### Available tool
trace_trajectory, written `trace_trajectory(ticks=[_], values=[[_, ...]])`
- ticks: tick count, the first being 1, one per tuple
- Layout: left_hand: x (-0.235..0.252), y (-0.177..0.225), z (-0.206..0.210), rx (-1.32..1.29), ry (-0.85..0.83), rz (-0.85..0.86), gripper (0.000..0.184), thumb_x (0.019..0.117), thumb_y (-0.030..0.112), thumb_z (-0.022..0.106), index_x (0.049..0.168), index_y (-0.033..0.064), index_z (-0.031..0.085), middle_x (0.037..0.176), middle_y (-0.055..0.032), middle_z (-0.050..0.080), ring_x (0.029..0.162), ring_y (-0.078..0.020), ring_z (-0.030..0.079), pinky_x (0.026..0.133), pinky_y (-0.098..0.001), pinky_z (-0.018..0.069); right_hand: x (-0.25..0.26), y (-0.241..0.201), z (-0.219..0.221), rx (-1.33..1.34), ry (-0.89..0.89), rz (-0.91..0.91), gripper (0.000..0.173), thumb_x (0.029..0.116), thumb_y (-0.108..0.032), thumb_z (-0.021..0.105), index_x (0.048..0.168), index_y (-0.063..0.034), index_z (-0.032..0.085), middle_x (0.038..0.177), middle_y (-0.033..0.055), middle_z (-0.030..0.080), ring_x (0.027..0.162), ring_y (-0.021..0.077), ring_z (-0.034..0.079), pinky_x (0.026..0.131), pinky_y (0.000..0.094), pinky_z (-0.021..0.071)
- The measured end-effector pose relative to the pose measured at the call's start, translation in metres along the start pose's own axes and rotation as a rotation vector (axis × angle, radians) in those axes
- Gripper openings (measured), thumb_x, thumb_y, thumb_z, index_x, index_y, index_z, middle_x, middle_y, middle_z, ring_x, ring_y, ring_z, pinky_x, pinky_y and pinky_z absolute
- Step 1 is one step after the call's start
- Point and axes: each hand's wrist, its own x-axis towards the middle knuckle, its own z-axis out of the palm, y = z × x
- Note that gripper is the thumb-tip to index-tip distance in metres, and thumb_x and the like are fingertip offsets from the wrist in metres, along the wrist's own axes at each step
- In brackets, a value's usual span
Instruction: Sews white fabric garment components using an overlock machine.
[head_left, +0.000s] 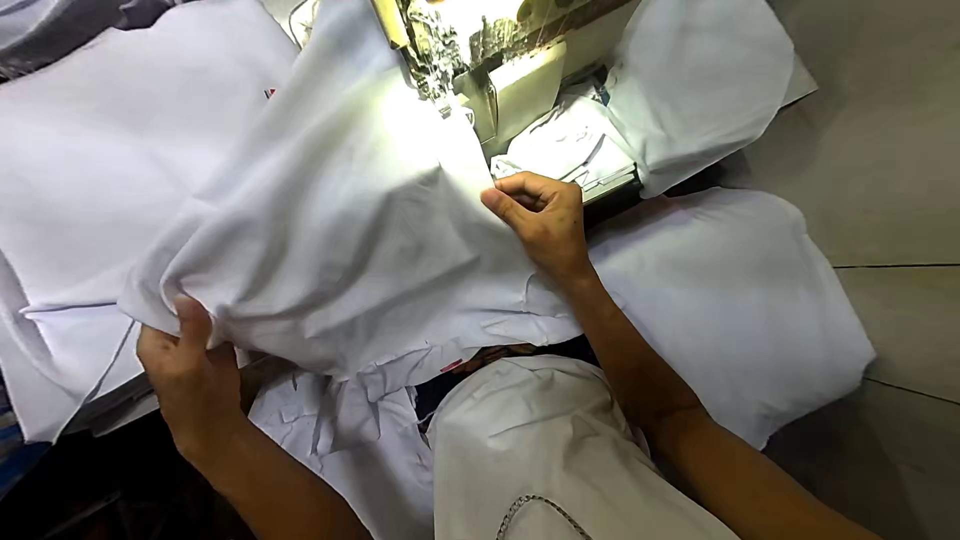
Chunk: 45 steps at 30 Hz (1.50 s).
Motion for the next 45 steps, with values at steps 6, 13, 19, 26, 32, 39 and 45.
trace_trajectory(ticks=[6, 13, 19, 26, 32, 39, 45], values=[[-0.071, -0.013, 0.027, 0.310, -0.018, -0.194, 0.109, 0.0760, 0.025, 0.086, 0.154, -0.0079, 0.018, 0.145, -0.0207, 0.050, 0.129, -0.0123, 0.056, 0.108, -0.0276, 0.0483, -0.014, -0.003, -0.003, -0.045, 0.012, 0.067, 0.012, 0.0974, -0.015, 0.072, 0.104, -0.0052, 0.073, 0.077, 0.0004, 0.068, 0.056, 0.0018, 0.056, 0.050, 0.0159, 0.0467], [-0.099, -0.030, 0.028, 0.059, 0.230, -0.060, 0.023, 0.1048, 0.005, 0.045, 0.121, -0.0093, 0.053, 0.105, 0.0024, 0.064, 0.098, 0.0012, 0.064, 0.094, -0.0230, 0.0539, -0.027, 0.005, -0.004, -0.109, 0.026, 0.083, 0.011, 0.0966, -0.016, 0.073, 0.102, -0.0056, 0.074, 0.077, -0.0002, 0.069, 0.056, 0.0010, 0.056, 0.050, 0.0156, 0.0462], [-0.086, 0.001, 0.036, 0.177, 0.382, -0.223, 0.018, 0.1090, 0.011, 0.043, 0.108, 0.0001, 0.057, 0.085, 0.0135, 0.059, 0.077, 0.0131, 0.059, 0.074, -0.0101, 0.0518, -0.026, 0.008, -0.006, -0.101, 0.020, 0.089, 0.012, 0.0968, -0.017, 0.073, 0.102, -0.0061, 0.074, 0.079, -0.0007, 0.069, 0.059, 0.0000, 0.058, 0.052, 0.0149, 0.0470], [-0.073, -0.011, 0.032, 0.083, 0.325, -0.210, 0.015, 0.1089, 0.014, 0.044, 0.108, 0.0076, 0.058, 0.085, 0.0135, 0.065, 0.079, 0.0057, 0.066, 0.077, -0.0177, 0.0573, -0.028, 0.009, -0.008, -0.044, 0.005, 0.082, 0.011, 0.0968, -0.015, 0.073, 0.100, -0.0051, 0.072, 0.073, 0.0006, 0.066, 0.051, 0.0028, 0.054, 0.045, 0.0159, 0.0447], [-0.052, -0.018, 0.018, 0.093, 0.313, -0.163, 0.017, 0.1095, 0.020, 0.046, 0.112, 0.0094, 0.059, 0.090, 0.0117, 0.066, 0.084, 0.0016, 0.067, 0.082, -0.0228, 0.0578, -0.015, 0.007, -0.006, -0.071, 0.004, 0.043, 0.010, 0.0970, -0.014, 0.072, 0.101, -0.0046, 0.073, 0.077, 0.0004, 0.068, 0.058, 0.0009, 0.057, 0.051, 0.0149, 0.0471], [-0.057, -0.023, 0.003, 0.079, -0.008, -0.240, 0.071, 0.0887, 0.044, 0.075, 0.137, 0.0027, 0.044, 0.111, 0.0053, 0.067, 0.100, -0.0032, 0.068, 0.091, -0.0263, 0.0582, -0.020, 0.004, -0.008, -0.140, 0.002, 0.076, 0.012, 0.0989, -0.017, 0.070, 0.105, -0.0071, 0.072, 0.084, 0.0002, 0.070, 0.063, 0.0015, 0.060, 0.055, 0.0159, 0.0491], [-0.088, -0.029, -0.001, 0.163, -0.104, -0.283, 0.076, 0.0759, 0.017, 0.086, 0.135, -0.0062, 0.043, 0.117, -0.0016, 0.066, 0.108, -0.0047, 0.066, 0.096, -0.0260, 0.0564, -0.055, 0.010, -0.024, -0.365, -0.043, 0.101, 0.025, 0.0996, -0.022, 0.069, 0.121, -0.0092, 0.066, 0.076, 0.0027, 0.057, 0.051, 0.0086, 0.041, 0.044, 0.0220, 0.0323]])
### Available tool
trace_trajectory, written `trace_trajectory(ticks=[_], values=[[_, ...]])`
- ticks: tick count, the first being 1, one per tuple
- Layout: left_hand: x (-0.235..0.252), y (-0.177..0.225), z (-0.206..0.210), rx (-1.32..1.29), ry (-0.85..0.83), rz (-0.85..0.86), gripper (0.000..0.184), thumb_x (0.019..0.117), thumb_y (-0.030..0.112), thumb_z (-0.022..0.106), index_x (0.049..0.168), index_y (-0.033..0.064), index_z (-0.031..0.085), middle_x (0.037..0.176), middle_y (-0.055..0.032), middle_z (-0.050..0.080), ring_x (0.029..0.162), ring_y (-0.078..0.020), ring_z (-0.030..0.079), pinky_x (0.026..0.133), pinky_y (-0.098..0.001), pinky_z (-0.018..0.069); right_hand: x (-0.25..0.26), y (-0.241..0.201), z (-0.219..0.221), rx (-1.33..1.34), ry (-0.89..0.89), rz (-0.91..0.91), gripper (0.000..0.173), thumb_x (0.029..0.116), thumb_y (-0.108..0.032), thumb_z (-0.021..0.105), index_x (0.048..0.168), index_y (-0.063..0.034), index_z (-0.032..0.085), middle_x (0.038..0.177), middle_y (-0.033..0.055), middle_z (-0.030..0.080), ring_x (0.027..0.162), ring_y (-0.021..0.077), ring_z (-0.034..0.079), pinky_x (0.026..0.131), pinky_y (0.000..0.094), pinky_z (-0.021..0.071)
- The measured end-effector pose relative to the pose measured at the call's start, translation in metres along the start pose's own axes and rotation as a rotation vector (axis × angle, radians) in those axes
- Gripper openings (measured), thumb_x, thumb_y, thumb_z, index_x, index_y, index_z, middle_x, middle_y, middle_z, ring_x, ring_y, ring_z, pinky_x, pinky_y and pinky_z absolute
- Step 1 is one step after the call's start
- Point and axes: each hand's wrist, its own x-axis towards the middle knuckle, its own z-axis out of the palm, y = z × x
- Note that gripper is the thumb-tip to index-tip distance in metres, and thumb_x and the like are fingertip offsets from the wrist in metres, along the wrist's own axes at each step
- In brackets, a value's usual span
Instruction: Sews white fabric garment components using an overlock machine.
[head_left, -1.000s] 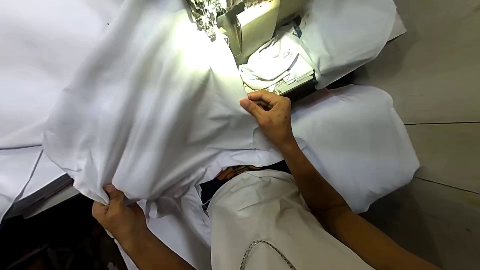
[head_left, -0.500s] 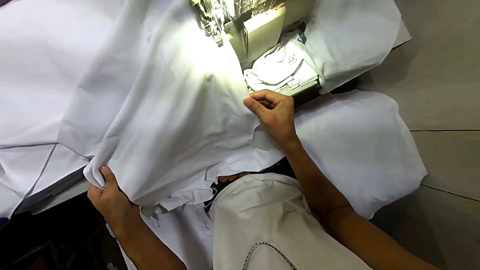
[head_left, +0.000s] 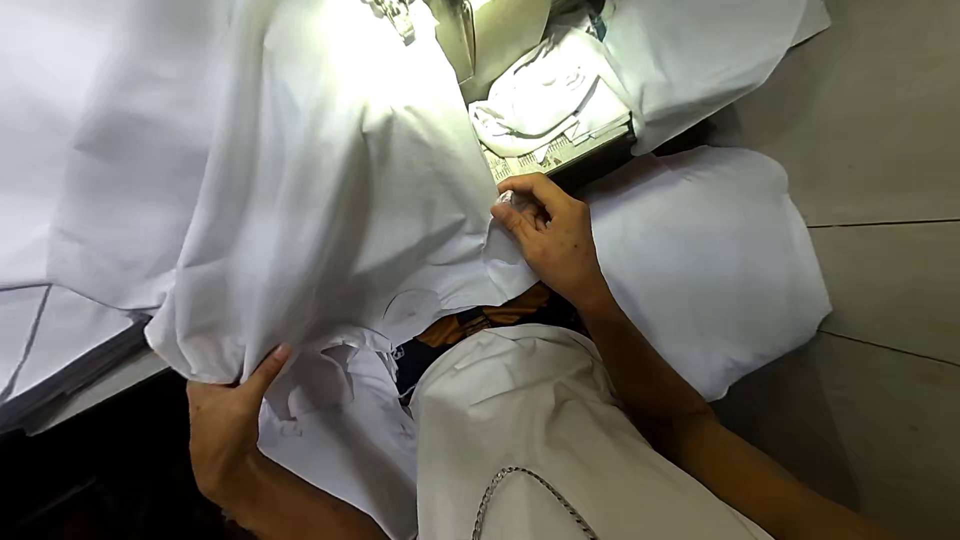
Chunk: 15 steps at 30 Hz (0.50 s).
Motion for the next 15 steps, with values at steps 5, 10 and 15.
trace_trajectory(ticks=[5, 10, 15], values=[[-0.015, -0.019, -0.002, -0.132, -0.007, 0.134, 0.040, 0.0891, 0.026, 0.078, 0.118, 0.0104, 0.055, 0.104, 0.0135, 0.070, 0.099, -0.0012, 0.068, 0.092, -0.0251, 0.0571, -0.005, 0.014, -0.002, -0.076, -0.076, 0.099, 0.029, 0.0948, -0.031, 0.075, 0.115, -0.0119, 0.065, 0.081, 0.0029, 0.061, 0.059, 0.0129, 0.049, 0.053, 0.0296, 0.0407], [-0.016, -0.018, -0.002, -0.191, -0.029, 0.131, 0.028, 0.0917, 0.024, 0.075, 0.113, 0.0160, 0.059, 0.100, 0.0144, 0.072, 0.094, -0.0017, 0.070, 0.090, -0.0248, 0.0581, -0.004, 0.016, 0.000, 0.022, -0.046, 0.034, 0.022, 0.0933, -0.029, 0.077, 0.092, -0.0105, 0.065, 0.071, 0.0014, 0.055, 0.055, 0.0108, 0.045, 0.049, 0.0265, 0.0362], [-0.013, -0.021, -0.004, -0.251, -0.043, 0.166, 0.024, 0.0960, 0.025, 0.070, 0.116, 0.0171, 0.060, 0.105, 0.0124, 0.073, 0.099, -0.0046, 0.070, 0.094, -0.0281, 0.0577, -0.002, 0.020, 0.003, 0.111, -0.030, -0.086, 0.014, 0.0939, -0.015, 0.075, 0.089, -0.0038, 0.069, 0.082, 0.0047, 0.064, 0.068, 0.0075, 0.058, 0.059, 0.0210, 0.0475]])
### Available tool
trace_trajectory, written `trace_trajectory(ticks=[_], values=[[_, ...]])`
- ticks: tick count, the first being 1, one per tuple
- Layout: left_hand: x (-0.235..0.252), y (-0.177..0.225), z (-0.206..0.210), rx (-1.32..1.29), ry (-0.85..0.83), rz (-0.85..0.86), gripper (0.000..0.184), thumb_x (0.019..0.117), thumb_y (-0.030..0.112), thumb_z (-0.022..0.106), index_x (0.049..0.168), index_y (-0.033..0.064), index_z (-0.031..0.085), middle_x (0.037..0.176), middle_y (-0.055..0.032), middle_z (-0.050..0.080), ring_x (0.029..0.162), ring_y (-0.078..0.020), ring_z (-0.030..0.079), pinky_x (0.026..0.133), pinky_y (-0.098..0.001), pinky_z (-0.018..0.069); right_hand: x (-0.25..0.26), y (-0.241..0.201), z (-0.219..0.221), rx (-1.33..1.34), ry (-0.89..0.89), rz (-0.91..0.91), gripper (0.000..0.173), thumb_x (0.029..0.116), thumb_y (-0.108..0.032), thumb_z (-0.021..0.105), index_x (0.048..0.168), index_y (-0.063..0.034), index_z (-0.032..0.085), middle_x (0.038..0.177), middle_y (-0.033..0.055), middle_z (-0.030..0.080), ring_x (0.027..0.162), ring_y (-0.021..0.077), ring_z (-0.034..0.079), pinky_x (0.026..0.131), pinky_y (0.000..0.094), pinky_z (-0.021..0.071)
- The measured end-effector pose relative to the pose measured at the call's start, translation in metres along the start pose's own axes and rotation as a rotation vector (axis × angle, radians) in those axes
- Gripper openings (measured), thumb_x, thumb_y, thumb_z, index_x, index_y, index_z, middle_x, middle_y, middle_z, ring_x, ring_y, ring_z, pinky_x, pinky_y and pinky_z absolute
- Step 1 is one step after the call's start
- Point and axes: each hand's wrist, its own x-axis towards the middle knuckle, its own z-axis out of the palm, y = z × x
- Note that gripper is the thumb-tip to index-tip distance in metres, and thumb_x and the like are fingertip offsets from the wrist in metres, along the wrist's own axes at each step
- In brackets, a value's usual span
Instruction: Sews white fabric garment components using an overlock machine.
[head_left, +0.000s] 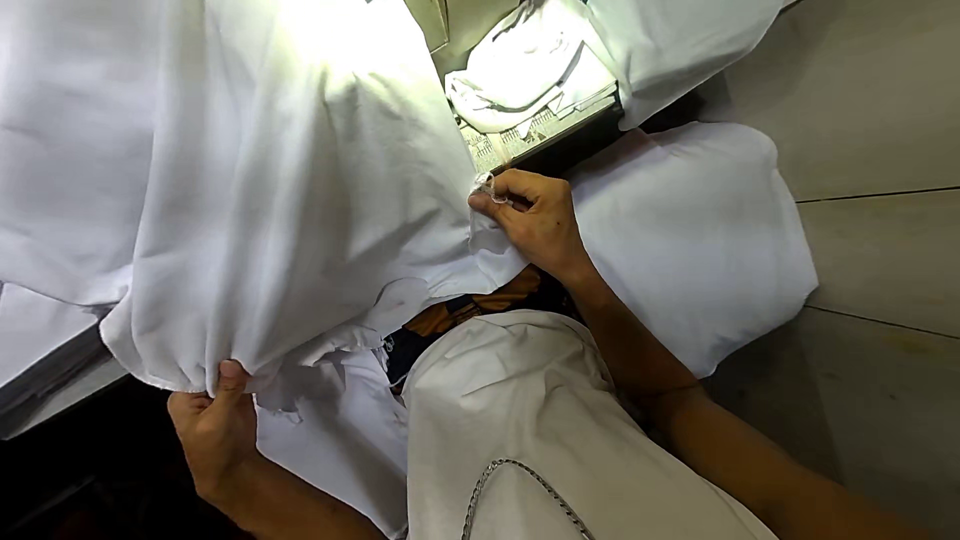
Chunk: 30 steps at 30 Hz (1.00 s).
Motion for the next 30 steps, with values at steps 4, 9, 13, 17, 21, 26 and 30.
trace_trajectory(ticks=[4, 9, 13, 17, 21, 26, 30], values=[[0.002, -0.003, 0.000, -0.023, 0.062, 0.027, 0.018, 0.1011, 0.015, 0.057, 0.119, 0.0143, 0.057, 0.107, 0.0107, 0.071, 0.102, -0.0054, 0.069, 0.096, -0.0298, 0.0564, 0.003, 0.008, 0.002, 0.012, -0.003, -0.062, 0.017, 0.0953, -0.014, 0.073, 0.085, -0.0023, 0.068, 0.081, 0.0053, 0.063, 0.070, 0.0067, 0.058, 0.061, 0.0194, 0.0473], [0.000, 0.003, 0.005, 0.016, 0.032, 0.004, 0.016, 0.1016, 0.011, 0.053, 0.115, 0.0176, 0.058, 0.101, 0.0146, 0.072, 0.095, -0.0013, 0.070, 0.089, -0.0239, 0.0580, 0.012, 0.009, 0.003, -0.033, -0.036, -0.066, 0.022, 0.0914, -0.028, 0.079, 0.087, -0.0063, 0.074, 0.082, 0.0015, 0.069, 0.070, 0.0051, 0.058, 0.063, 0.0231, 0.0466], [-0.002, 0.005, 0.009, 0.035, 0.023, -0.006, 0.014, 0.1012, 0.014, 0.057, 0.114, 0.0176, 0.059, 0.099, 0.0151, 0.072, 0.092, 0.0000, 0.070, 0.087, -0.0219, 0.0580, 0.014, 0.003, 0.007, -0.048, -0.041, -0.011, 0.023, 0.0864, -0.030, 0.083, 0.087, -0.0082, 0.074, 0.078, 0.0001, 0.070, 0.068, 0.0054, 0.061, 0.064, 0.0264, 0.0498], [-0.002, 0.006, 0.014, 0.057, 0.078, -0.022, 0.016, 0.1012, 0.009, 0.053, 0.116, 0.0138, 0.056, 0.101, 0.0141, 0.072, 0.095, -0.0007, 0.070, 0.090, -0.0236, 0.0580, 0.005, 0.000, 0.006, 0.051, -0.040, -0.014, 0.016, 0.0900, -0.017, 0.080, 0.085, -0.0046, 0.070, 0.075, 0.0031, 0.065, 0.063, 0.0058, 0.058, 0.057, 0.0215, 0.0478], [0.003, 0.007, 0.014, 0.044, 0.197, 0.011, 0.017, 0.1036, 0.010, 0.049, 0.119, 0.0116, 0.055, 0.103, 0.0114, 0.070, 0.097, -0.0032, 0.069, 0.092, -0.0274, 0.0573, 0.000, 0.001, 0.000, 0.062, -0.022, -0.037, 0.022, 0.0922, -0.012, 0.076, 0.077, -0.0026, 0.063, 0.068, 0.0038, 0.057, 0.057, 0.0063, 0.050, 0.050, 0.0194, 0.0402], [0.011, 0.027, 0.027, 0.097, 0.399, 0.040, 0.019, 0.1086, 0.007, 0.041, 0.123, 0.0046, 0.053, 0.104, 0.0095, 0.067, 0.098, 0.0005, 0.067, 0.094, -0.0238, 0.0552, 0.001, 0.001, -0.004, 0.073, -0.026, -0.053, 0.022, 0.0951, -0.013, 0.072, 0.078, -0.0026, 0.063, 0.068, 0.0027, 0.057, 0.057, 0.0045, 0.051, 0.051, 0.0176, 0.0407], [0.009, 0.021, 0.019, 0.000, 0.244, 0.000, 0.020, 0.1080, 0.031, 0.048, 0.120, 0.0169, 0.055, 0.103, 0.0141, 0.070, 0.098, 0.0004, 0.068, 0.093, -0.0239, 0.0558, 0.003, 0.007, -0.001, 0.076, -0.034, -0.076, 0.024, 0.0966, -0.014, 0.070, 0.076, -0.0031, 0.062, 0.067, 0.0021, 0.055, 0.056, 0.0040, 0.049, 0.050, 0.0174, 0.0392]])
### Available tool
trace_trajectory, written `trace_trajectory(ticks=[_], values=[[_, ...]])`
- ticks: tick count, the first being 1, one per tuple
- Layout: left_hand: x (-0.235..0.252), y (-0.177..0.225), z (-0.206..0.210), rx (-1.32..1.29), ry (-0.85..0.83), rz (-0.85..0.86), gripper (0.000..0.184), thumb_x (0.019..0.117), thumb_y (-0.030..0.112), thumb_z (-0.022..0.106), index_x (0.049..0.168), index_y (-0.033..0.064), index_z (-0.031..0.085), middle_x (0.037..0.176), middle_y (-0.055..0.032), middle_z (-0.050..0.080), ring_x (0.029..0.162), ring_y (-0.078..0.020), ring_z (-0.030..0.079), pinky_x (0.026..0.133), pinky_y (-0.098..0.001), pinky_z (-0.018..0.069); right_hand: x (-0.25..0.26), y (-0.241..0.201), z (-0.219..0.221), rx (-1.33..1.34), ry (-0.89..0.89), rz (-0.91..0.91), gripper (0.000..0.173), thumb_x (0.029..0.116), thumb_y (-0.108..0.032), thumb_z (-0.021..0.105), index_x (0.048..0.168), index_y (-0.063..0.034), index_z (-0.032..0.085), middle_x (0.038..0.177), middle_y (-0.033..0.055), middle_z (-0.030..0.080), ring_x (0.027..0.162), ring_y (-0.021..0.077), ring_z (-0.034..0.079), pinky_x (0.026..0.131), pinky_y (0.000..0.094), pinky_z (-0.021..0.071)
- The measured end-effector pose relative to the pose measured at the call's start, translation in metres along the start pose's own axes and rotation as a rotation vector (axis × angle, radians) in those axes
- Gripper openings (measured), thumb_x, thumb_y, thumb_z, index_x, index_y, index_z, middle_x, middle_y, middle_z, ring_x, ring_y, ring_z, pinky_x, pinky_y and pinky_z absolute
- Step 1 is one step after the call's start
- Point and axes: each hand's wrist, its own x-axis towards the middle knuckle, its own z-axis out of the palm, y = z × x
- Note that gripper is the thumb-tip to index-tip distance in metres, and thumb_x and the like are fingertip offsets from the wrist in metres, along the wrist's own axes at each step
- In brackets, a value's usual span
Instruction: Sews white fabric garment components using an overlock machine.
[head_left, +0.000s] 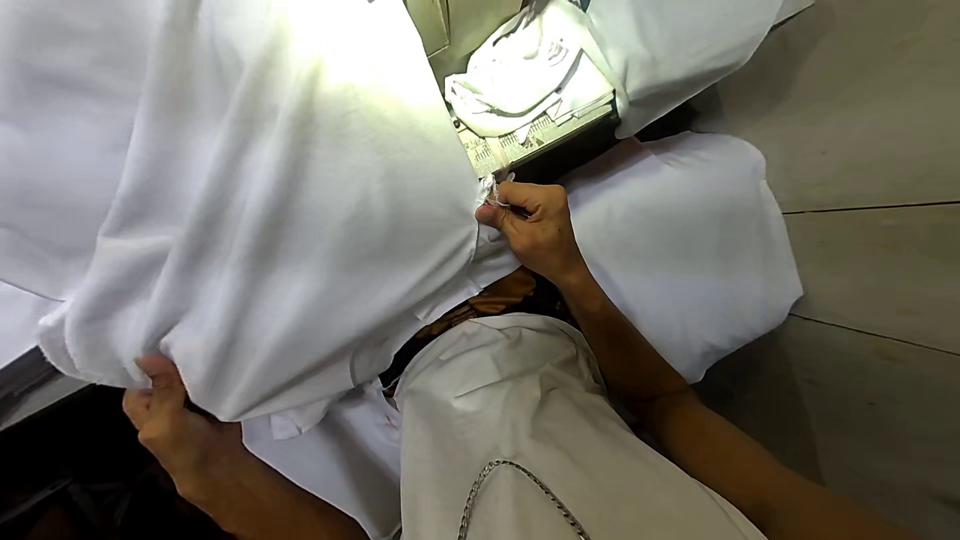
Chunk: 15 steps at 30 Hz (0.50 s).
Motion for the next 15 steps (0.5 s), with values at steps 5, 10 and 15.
trace_trajectory(ticks=[5, 10, 15], values=[[-0.006, -0.020, -0.009, 0.156, -0.161, -0.196, 0.086, 0.0664, 0.046, 0.092, 0.125, 0.0021, 0.048, 0.101, 0.0097, 0.069, 0.093, -0.0005, 0.070, 0.084, -0.0236, 0.0606, -0.002, 0.010, 0.004, 0.049, -0.021, 0.013, 0.021, 0.0957, -0.012, 0.072, 0.079, -0.0030, 0.064, 0.069, 0.0020, 0.058, 0.056, 0.0036, 0.051, 0.050, 0.0167, 0.0430], [-0.005, -0.038, -0.008, 0.093, -0.185, -0.104, 0.047, 0.0839, 0.027, 0.081, 0.118, 0.0088, 0.055, 0.101, 0.0136, 0.070, 0.096, 0.0008, 0.069, 0.088, -0.0220, 0.0582, 0.002, 0.014, 0.004, 0.045, 0.002, 0.027, 0.017, 0.0940, -0.016, 0.075, 0.085, -0.0032, 0.069, 0.073, -0.0014, 0.063, 0.061, -0.0005, 0.056, 0.056, 0.0154, 0.0483], [0.000, -0.025, -0.002, 0.136, -0.171, -0.038, 0.029, 0.0876, 0.022, 0.074, 0.111, 0.0109, 0.061, 0.095, 0.0158, 0.070, 0.088, 0.0031, 0.068, 0.082, -0.0195, 0.0585, 0.008, 0.005, -0.001, 0.090, 0.003, 0.058, 0.015, 0.0953, -0.018, 0.074, 0.090, -0.0045, 0.071, 0.075, -0.0026, 0.065, 0.061, -0.0008, 0.056, 0.055, 0.0151, 0.0480]])
